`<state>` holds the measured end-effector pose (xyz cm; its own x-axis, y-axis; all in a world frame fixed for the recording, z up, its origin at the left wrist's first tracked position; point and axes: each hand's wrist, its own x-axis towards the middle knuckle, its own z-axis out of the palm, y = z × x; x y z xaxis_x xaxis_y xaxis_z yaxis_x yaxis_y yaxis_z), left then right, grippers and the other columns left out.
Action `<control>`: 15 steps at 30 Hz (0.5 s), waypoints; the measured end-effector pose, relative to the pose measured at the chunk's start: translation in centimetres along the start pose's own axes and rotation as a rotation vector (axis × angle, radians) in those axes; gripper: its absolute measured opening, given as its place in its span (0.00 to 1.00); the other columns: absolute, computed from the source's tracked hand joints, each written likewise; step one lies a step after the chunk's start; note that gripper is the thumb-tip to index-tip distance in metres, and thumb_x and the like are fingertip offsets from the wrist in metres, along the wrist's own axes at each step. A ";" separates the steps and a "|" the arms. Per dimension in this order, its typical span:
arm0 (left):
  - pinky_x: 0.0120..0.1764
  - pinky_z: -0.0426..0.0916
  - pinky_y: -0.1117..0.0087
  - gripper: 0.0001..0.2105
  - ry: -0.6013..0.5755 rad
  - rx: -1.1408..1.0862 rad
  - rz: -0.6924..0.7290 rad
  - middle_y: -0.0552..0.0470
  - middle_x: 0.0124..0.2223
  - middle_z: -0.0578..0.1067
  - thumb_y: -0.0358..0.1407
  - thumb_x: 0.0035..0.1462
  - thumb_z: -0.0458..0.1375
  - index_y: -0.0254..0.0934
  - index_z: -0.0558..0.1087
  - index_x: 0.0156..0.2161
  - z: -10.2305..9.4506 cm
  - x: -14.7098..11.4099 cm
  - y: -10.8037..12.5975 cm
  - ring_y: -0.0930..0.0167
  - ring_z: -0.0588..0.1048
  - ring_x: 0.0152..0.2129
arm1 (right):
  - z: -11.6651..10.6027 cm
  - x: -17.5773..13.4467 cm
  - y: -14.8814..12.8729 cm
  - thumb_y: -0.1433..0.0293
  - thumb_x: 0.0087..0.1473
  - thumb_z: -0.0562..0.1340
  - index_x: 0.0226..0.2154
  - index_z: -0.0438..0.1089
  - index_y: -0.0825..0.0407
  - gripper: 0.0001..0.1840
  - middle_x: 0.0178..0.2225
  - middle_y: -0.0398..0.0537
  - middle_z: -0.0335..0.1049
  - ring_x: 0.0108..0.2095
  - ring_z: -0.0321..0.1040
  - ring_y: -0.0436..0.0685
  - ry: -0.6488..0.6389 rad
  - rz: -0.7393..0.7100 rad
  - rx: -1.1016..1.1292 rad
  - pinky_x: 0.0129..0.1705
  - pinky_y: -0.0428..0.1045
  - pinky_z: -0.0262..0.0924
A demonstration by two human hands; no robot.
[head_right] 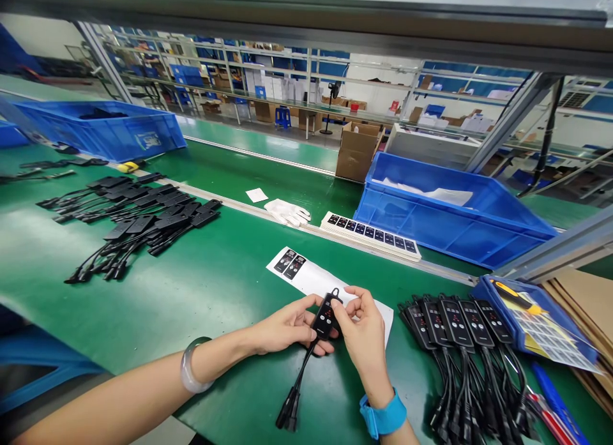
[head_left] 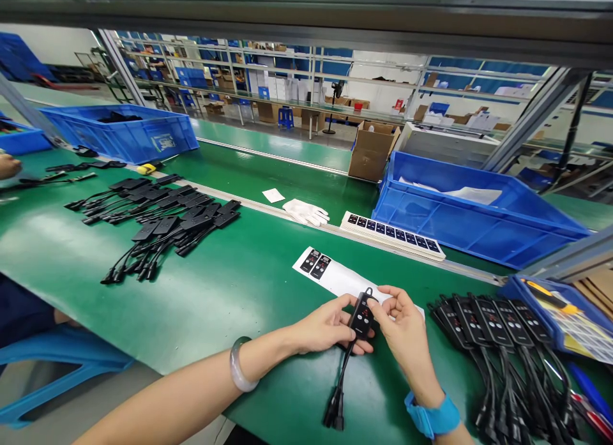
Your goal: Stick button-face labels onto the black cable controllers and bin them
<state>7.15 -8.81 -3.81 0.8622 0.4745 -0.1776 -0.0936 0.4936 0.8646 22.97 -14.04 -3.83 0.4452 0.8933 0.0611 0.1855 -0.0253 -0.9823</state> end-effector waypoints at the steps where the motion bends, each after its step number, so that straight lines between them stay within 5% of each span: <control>1: 0.38 0.70 0.63 0.18 0.003 -0.019 -0.014 0.46 0.37 0.76 0.28 0.47 0.60 0.37 0.62 0.44 0.0 0.0 0.1 0.64 0.78 0.32 | 0.0 0.1 0.2 0.58 0.46 0.66 0.39 0.66 0.53 0.21 0.21 0.37 0.58 0.21 0.59 0.48 -0.021 0.008 -0.003 0.20 0.43 0.57; 4: 0.38 0.70 0.60 0.14 -0.001 -0.090 -0.020 0.45 0.34 0.76 0.34 0.51 0.57 0.36 0.61 0.43 -0.3 0.1 0.4 0.63 0.78 0.30 | 0.6 0.1 0.9 0.57 0.48 0.64 0.42 0.67 0.52 0.22 0.28 0.43 0.65 0.28 0.64 0.53 -0.125 0.023 0.026 0.22 0.44 0.61; 7: 0.35 0.71 0.60 0.13 0.025 -0.137 0.014 0.46 0.32 0.76 0.39 0.53 0.55 0.35 0.61 0.42 -0.8 0.3 0.3 0.63 0.78 0.27 | 1.4 -0.3 1.2 0.58 0.49 0.64 0.45 0.66 0.51 0.22 0.38 0.49 0.70 0.36 0.68 0.56 -0.234 -0.020 0.033 0.35 0.49 0.67; 13: 0.30 0.70 0.70 0.13 0.139 -0.114 0.066 0.45 0.34 0.76 0.41 0.55 0.54 0.35 0.63 0.42 -0.7 0.5 0.6 0.66 0.77 0.30 | 1.7 -1.0 1.2 0.66 0.40 0.70 0.60 0.51 0.47 0.47 0.50 0.50 0.68 0.43 0.69 0.59 -0.380 -0.021 0.043 0.45 0.54 0.65; 15: 0.32 0.70 0.68 0.15 0.153 -0.089 0.065 0.45 0.35 0.75 0.43 0.55 0.54 0.36 0.62 0.43 -0.6 0.5 0.6 0.66 0.77 0.30 | 1.6 -0.9 1.2 0.64 0.45 0.68 0.62 0.50 0.47 0.44 0.55 0.51 0.63 0.52 0.64 0.60 -0.384 -0.034 0.086 0.53 0.57 0.60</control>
<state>7.22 -7.86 -3.63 0.7678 0.6093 -0.1979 -0.1961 0.5177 0.8328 21.38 -14.14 -5.36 0.0770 0.9963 0.0392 0.1131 0.0303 -0.9931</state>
